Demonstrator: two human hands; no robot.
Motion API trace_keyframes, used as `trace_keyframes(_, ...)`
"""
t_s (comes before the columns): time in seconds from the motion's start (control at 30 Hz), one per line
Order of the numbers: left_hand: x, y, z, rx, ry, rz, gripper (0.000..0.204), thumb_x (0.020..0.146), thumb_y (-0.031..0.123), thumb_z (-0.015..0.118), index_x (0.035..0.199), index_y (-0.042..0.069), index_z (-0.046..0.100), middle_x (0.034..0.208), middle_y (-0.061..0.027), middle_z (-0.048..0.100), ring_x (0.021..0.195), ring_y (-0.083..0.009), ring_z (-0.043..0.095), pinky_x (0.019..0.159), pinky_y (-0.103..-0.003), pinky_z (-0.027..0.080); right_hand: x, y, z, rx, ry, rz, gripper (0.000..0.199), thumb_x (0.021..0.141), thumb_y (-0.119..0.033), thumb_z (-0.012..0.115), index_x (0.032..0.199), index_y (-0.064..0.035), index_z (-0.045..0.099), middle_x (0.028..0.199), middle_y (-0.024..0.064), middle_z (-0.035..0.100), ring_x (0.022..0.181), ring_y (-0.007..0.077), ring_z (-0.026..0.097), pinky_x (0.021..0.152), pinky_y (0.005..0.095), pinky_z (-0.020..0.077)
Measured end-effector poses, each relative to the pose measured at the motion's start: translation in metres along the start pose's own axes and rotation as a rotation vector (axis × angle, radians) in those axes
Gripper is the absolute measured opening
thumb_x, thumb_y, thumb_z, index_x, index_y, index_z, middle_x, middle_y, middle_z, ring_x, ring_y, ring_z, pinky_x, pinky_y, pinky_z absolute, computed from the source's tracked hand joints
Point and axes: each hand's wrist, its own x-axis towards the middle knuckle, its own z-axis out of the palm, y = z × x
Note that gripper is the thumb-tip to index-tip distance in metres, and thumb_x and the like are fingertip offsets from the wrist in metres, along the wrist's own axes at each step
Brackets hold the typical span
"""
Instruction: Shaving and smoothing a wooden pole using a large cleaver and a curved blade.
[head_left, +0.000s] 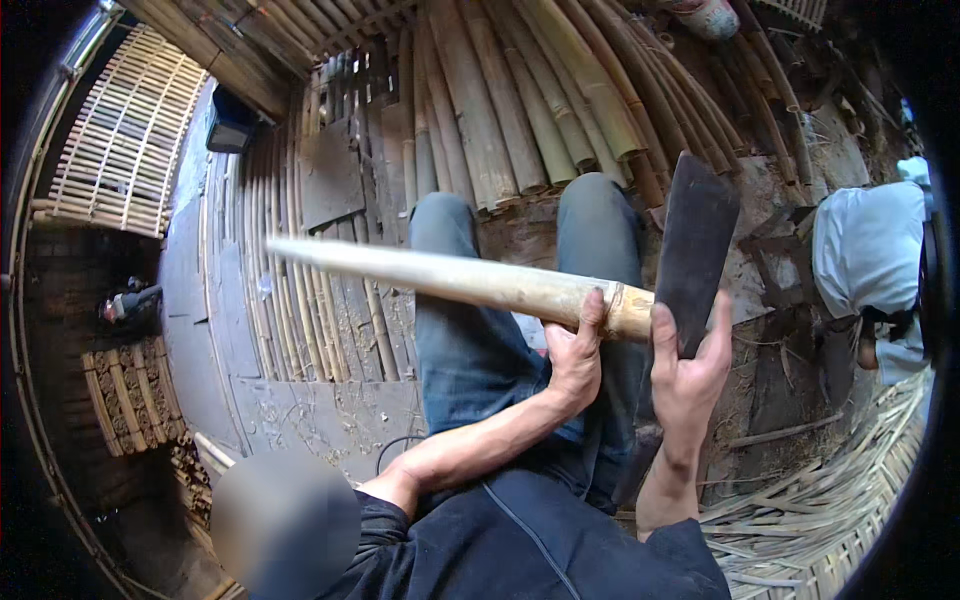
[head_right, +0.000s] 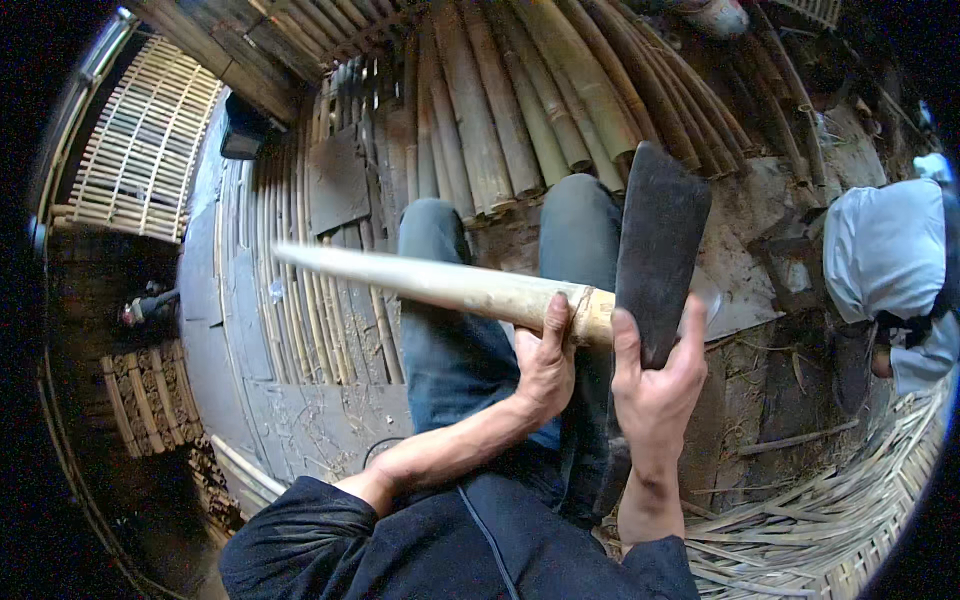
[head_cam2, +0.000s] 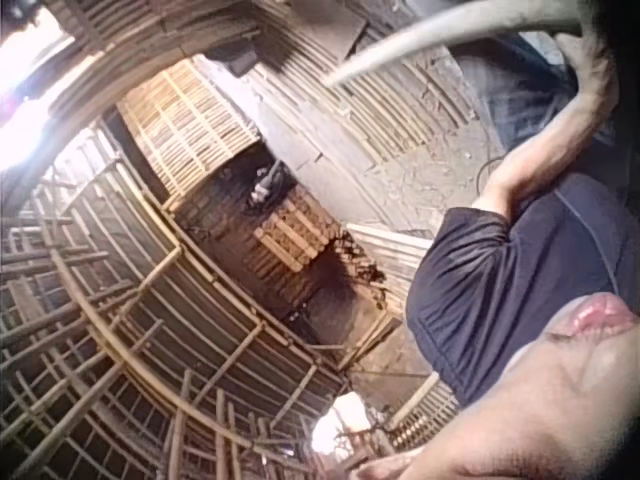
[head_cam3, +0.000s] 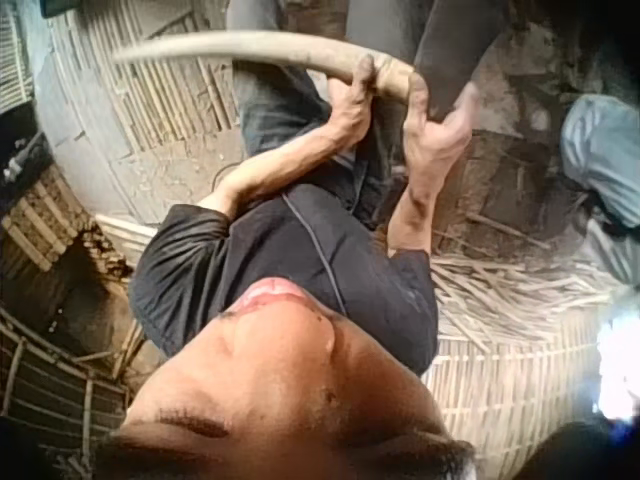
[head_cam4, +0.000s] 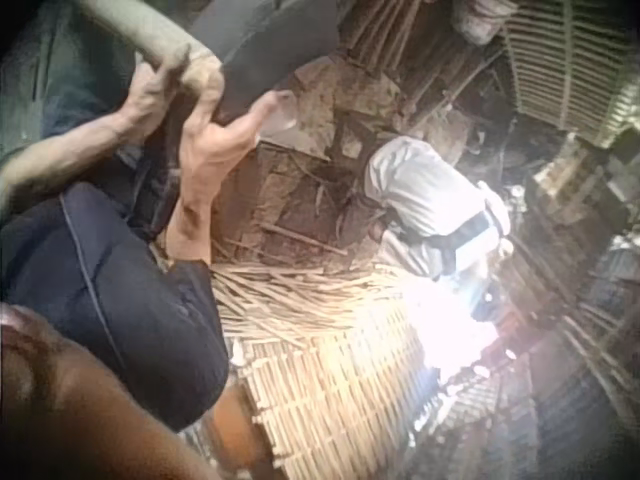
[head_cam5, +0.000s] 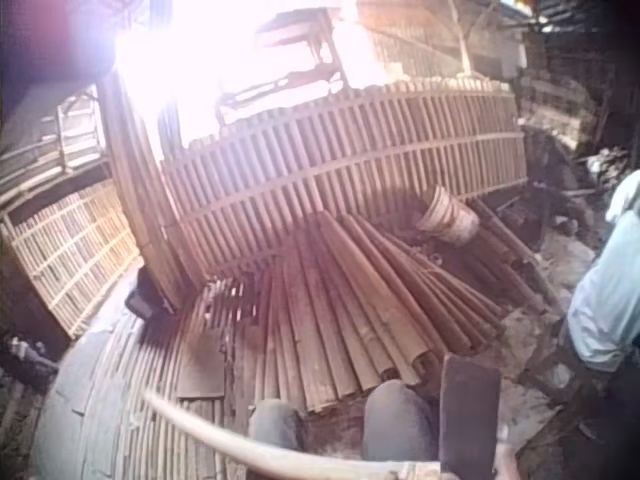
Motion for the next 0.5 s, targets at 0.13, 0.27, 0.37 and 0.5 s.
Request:
trace_keyframes(0.13,0.026,0.032,0.021,-0.143,-0.123,-0.011,0.061,0.1,0.041,0.075,0.139,0.001,0.053,0.132,-0.0096,0.062,0.123,-0.0199,0.061,0.102,-0.041,0.054,-0.015,0.0,0.001,-0.087,-0.054,0.008,0.057,0.098,-0.026,0.079,0.141,0.0027,0.056,0.112,0.0206,0.075,0.102,0.028,0.075,0.089,0.0387,0.0579)
trace_keyframes(0.27,0.059,0.036,0.04,-0.12,-0.092,-0.088,0.071,0.097,0.046,0.078,0.14,-0.003,0.052,0.134,-0.0146,0.062,0.114,-0.0248,0.068,0.093,-0.039,0.06,-0.007,0.006,0.024,-0.037,-0.118,0.027,0.077,0.096,-0.025,0.08,0.161,-0.0076,0.041,0.123,0.0245,0.074,0.11,0.0293,0.075,0.094,0.0389,0.0579)
trace_keyframes(0.37,0.092,0.02,0.019,-0.094,-0.19,-0.336,0.062,0.1,0.046,0.072,0.135,-0.003,0.056,0.135,-0.0152,0.065,0.119,-0.0274,0.067,0.099,-0.043,0.06,0.003,0.031,0.051,-0.185,-0.144,-0.024,0.082,0.097,-0.034,0.077,0.166,-0.0208,0.035,0.112,0.028,0.075,0.096,0.0394,0.077,0.081,0.0465,0.0615)
trace_keyframes(0.5,0.074,0.074,-0.026,0.634,-0.516,0.07,0.072,0.094,0.037,0.081,0.145,-0.002,0.047,0.134,-0.0167,0.064,0.119,-0.0312,0.067,0.102,-0.047,0.058,0.015,0.06,0.07,-0.343,-0.223,0.063,0.084,0.098,-0.045,0.073,0.167,-0.0229,0.031,0.09,0.0289,0.075,0.083,0.0476,0.074,0.073,0.0521,0.0607)
